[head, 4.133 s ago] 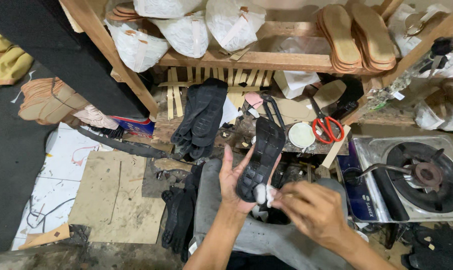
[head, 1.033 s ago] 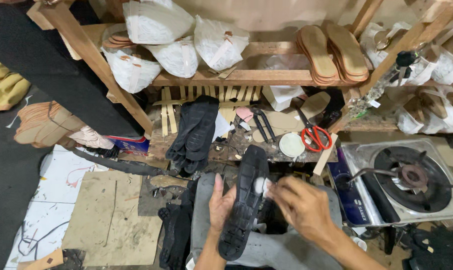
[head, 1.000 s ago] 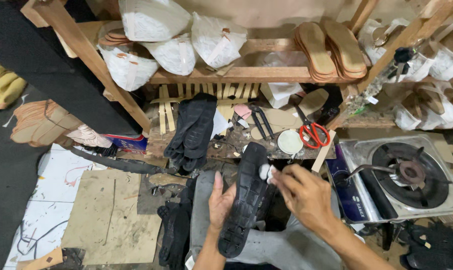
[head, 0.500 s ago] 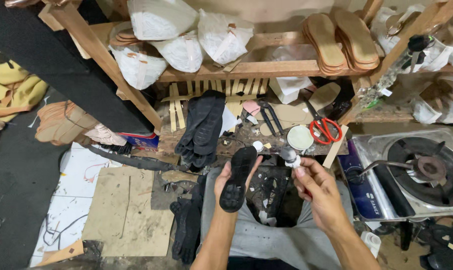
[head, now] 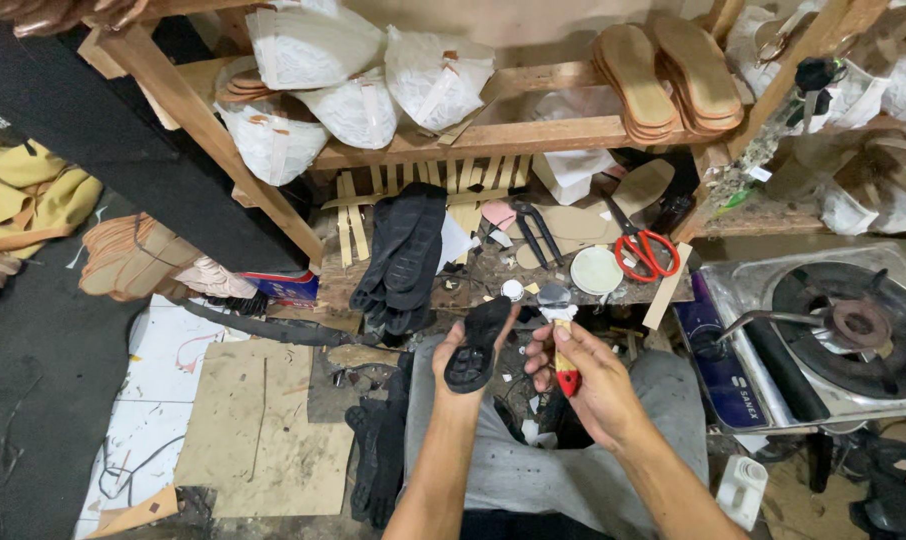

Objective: The person sits on the floor of a shoe workshop and applies adhesive from a small bottle onto the tread side of black rubber shoe soles using a brush-tipped applicator, working on one sole at a time. They occasionally pick up a new sole from a stack and use red-handled scissors to trim the applicator tip.

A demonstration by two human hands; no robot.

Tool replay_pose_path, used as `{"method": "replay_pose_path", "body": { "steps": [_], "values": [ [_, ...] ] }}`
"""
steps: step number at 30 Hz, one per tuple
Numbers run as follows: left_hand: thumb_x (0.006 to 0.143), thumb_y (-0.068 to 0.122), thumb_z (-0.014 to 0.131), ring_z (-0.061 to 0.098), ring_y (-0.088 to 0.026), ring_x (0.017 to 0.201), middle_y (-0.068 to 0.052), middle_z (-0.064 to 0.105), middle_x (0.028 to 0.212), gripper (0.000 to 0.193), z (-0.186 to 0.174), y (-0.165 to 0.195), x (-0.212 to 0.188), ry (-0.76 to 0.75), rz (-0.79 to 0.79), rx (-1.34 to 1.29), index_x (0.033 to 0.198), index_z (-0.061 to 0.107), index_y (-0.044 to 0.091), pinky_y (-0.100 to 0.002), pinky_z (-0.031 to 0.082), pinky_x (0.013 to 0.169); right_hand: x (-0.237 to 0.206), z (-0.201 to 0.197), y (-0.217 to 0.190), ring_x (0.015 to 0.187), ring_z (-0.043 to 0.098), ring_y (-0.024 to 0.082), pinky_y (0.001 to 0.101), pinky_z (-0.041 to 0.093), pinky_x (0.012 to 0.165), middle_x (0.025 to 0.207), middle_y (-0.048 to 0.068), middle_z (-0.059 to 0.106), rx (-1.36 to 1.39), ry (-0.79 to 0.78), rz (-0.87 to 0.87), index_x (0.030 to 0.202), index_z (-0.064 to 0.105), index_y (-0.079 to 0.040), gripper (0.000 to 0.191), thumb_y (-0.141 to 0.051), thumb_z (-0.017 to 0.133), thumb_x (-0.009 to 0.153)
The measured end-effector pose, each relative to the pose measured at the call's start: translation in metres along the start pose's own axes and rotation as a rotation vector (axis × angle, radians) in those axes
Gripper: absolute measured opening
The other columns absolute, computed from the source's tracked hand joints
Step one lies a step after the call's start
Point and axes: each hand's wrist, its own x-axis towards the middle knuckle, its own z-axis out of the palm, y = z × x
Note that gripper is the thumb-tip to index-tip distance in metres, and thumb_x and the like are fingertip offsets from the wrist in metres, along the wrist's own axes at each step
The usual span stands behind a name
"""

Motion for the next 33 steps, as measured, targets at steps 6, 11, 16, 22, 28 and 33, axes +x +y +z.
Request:
{"method": "replay_pose_path", "body": {
  "steps": [6, 11, 16, 22, 28, 33],
  "values": [
    [0.109, 0.036, 0.030, 0.044, -0.051, 0.136, -0.029, 0.048, 0.146, 0.056, 0.008, -0.006, 0.003, 0.039, 0.178, 0.172, 0.142, 0.042, -0.008, -0.069, 0.037, 0.112, -0.002, -0.003, 0.016, 0.086, 0.067, 0.020, 0.0352, 0.055, 0.071, 0.099, 0.012, 0.069, -0.020, 0.044, 0.055, 0.113, 0.063, 0.003, 0.033, -0.026, 0.048, 0.103],
    [0.108, 0.038, 0.036, 0.060, -0.039, 0.118, -0.020, 0.060, 0.125, 0.045, 0.013, -0.006, 0.005, 0.011, 0.294, 0.322, 0.126, 0.053, 0.001, -0.068, 0.046, 0.108, -0.003, -0.006, 0.027, 0.073, 0.054, 0.012, 0.0277, 0.043, 0.061, 0.091, 0.004, 0.060, -0.053, 0.129, -0.069, 0.120, 0.063, -0.001, 0.026, -0.021, 0.057, 0.103],
    [0.108, 0.036, 0.037, 0.061, -0.045, 0.117, -0.028, 0.062, 0.128, 0.045, 0.020, -0.004, 0.007, 0.075, 0.178, 0.178, 0.126, 0.054, -0.002, -0.060, 0.051, 0.101, 0.002, -0.002, 0.028, 0.067, 0.049, 0.009, 0.0258, 0.038, 0.055, 0.081, 0.001, 0.054, -0.006, 0.118, -0.149, 0.121, 0.062, -0.002, 0.026, -0.015, 0.067, 0.098],
    [0.108, 0.042, 0.034, 0.061, -0.046, 0.116, -0.033, 0.057, 0.136, 0.061, 0.020, -0.005, 0.008, 0.139, 0.133, 0.157, 0.140, 0.043, -0.009, -0.055, 0.053, 0.096, 0.004, 0.016, 0.024, 0.073, 0.052, 0.004, 0.0212, 0.044, 0.063, 0.087, -0.003, 0.059, -0.245, 0.178, -0.261, 0.118, 0.061, -0.003, 0.040, -0.008, 0.081, 0.084],
    [0.106, 0.054, 0.032, 0.058, -0.048, 0.116, -0.038, 0.049, 0.139, 0.081, 0.009, -0.006, 0.005, 0.048, -0.042, 0.127, 0.149, 0.033, -0.014, -0.058, 0.054, 0.093, -0.002, 0.031, 0.023, 0.073, 0.051, 0.002, 0.0193, 0.046, 0.065, 0.089, -0.005, 0.060, -0.441, 0.172, -0.373, 0.112, 0.060, -0.006, 0.051, -0.011, 0.091, 0.071],
    [0.101, 0.062, 0.032, 0.062, -0.043, 0.117, -0.025, 0.053, 0.142, 0.081, 0.027, -0.033, -0.022, -0.182, 0.007, 0.524, 0.147, 0.043, -0.004, -0.059, 0.051, 0.101, -0.001, 0.025, 0.033, 0.070, 0.049, 0.006, 0.0226, 0.043, 0.060, 0.088, -0.001, 0.056, -0.416, 0.203, -0.394, 0.108, 0.059, -0.005, 0.042, -0.022, 0.084, 0.080]
  ]
}}
